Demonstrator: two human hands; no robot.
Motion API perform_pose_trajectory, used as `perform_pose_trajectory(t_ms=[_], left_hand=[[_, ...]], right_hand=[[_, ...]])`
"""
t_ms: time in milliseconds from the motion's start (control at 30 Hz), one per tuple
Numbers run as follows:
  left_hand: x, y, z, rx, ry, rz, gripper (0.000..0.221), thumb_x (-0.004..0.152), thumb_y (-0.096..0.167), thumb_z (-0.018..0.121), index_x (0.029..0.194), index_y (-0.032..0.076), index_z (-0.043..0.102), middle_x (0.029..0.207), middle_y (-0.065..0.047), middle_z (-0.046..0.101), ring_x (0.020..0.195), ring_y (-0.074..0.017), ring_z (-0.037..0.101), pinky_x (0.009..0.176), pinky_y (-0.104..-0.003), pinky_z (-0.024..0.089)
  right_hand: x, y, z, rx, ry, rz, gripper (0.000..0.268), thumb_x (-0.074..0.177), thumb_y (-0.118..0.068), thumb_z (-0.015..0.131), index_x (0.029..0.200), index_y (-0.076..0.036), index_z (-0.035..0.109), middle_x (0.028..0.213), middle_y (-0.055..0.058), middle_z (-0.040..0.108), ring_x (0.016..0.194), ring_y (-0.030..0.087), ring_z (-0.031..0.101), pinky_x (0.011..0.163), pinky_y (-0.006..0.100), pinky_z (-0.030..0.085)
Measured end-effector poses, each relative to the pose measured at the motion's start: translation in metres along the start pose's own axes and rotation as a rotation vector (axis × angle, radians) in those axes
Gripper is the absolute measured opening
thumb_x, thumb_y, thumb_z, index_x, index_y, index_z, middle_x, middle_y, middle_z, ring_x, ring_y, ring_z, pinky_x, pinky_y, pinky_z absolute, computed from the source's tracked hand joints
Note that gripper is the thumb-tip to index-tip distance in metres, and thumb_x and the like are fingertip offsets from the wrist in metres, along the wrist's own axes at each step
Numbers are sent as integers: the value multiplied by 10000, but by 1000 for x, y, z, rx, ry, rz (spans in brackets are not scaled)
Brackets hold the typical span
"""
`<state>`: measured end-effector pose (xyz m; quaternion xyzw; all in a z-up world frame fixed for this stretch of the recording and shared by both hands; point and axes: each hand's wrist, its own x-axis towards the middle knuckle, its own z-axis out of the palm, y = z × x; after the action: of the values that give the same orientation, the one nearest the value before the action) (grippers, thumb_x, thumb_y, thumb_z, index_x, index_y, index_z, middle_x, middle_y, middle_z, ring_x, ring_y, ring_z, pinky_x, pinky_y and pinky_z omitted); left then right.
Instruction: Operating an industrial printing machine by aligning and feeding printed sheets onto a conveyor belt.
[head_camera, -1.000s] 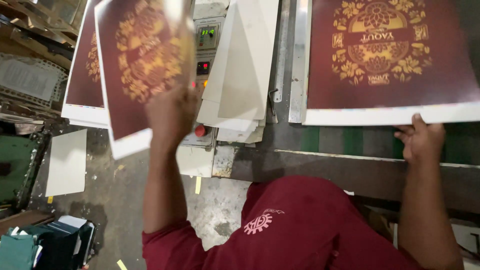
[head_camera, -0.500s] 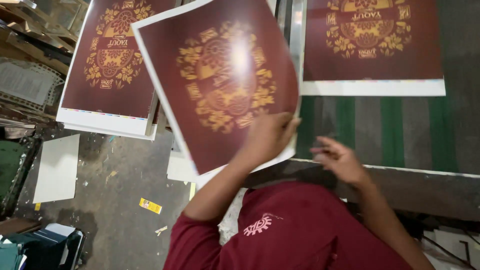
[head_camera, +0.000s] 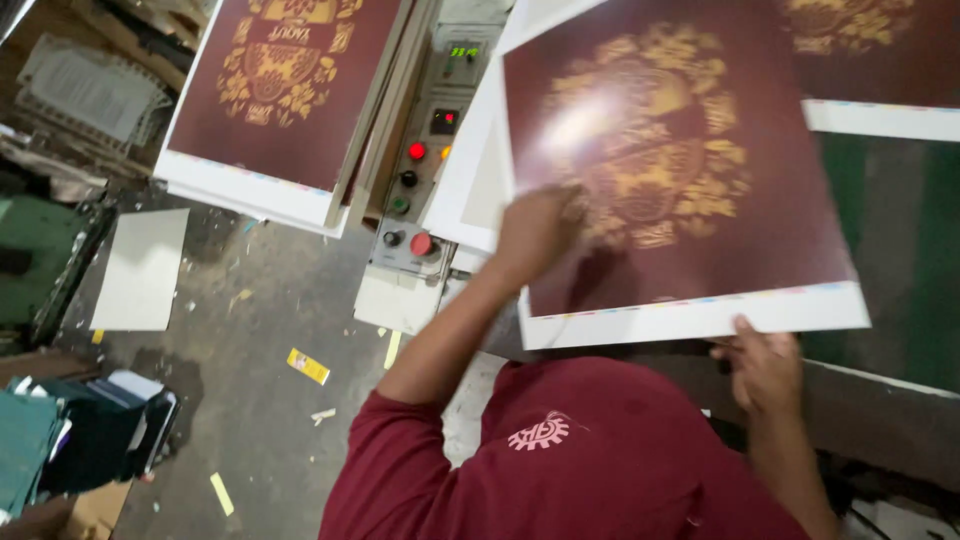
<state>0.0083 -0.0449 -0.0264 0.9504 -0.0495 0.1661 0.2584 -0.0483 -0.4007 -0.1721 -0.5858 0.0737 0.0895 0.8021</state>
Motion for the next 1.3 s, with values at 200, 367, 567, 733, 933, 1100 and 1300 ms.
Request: perform_pose_trajectory(t_ms=[200, 367, 567, 733, 933, 1100, 1300], left_hand=[[-17, -117, -128, 305, 345, -92, 163, 826, 112, 669, 967, 67, 738, 947, -176, 743, 870, -394, 702, 746, -484, 550], [-50, -196, -178, 653, 284, -348, 435, 919, 384, 766, 1063, -17, 676, 1165, -265, 680, 1103, -441, 651, 886, -535, 518], [-59, -211, -210, 683, -3, -493, 658, 920, 551, 748, 1216, -35, 696, 1240, -286, 670, 1126, -456, 638, 912, -545, 510], [-47, -176, -239, 615, -56, -542, 424, 958, 442, 701, 1156, 77, 784, 1037, -240, 738, 972, -462, 687, 850, -557, 535], [-41, -174, -251, 932, 92, -356, 290, 1065, 304, 649, 923, 75, 755, 829, -214, 718, 743, -433, 708, 676, -542, 550], [-21, -152, -226, 948, 147, -171, 354, 1155, 196, 579, 819, 94, 621, 673, -133, 656, 565, -316, 674, 526, -459, 516], [3, -71, -154, 671, 152, -55, 304, 1033, 269, 612, 785, 93, 625, 633, -164, 662, 574, -384, 665, 564, -533, 506]], right_hand=[[-4, 5, -75, 98, 168, -139, 236, 1133, -26, 589, 1361, -18, 529, 1079, 101, 653, 855, 175, 671, 667, 315, 579], [-16, 9, -136, 66, 353, -166, 322, 1126, 9, 580, 1445, -3, 536, 1151, 112, 676, 881, 184, 686, 680, 329, 592], [-44, 4, -159, -18, 382, -196, 288, 1176, 9, 554, 1459, -17, 508, 1156, 98, 651, 875, 180, 667, 671, 319, 574], [-47, 11, -151, -113, 409, -172, 305, 1173, -9, 558, 1472, -14, 502, 1196, 112, 684, 919, 186, 691, 707, 324, 577], [-34, -5, -109, -76, 376, -121, 272, 1174, -44, 563, 1430, 11, 491, 1118, 119, 693, 877, 211, 716, 630, 300, 556], [17, -19, -98, -174, 380, -94, 262, 1175, -73, 537, 1420, 7, 492, 1148, 132, 716, 855, 206, 730, 596, 297, 552], [109, -31, -103, -61, 264, -53, 335, 1180, -161, 546, 1480, -33, 473, 1127, 105, 708, 841, 198, 719, 609, 304, 538]])
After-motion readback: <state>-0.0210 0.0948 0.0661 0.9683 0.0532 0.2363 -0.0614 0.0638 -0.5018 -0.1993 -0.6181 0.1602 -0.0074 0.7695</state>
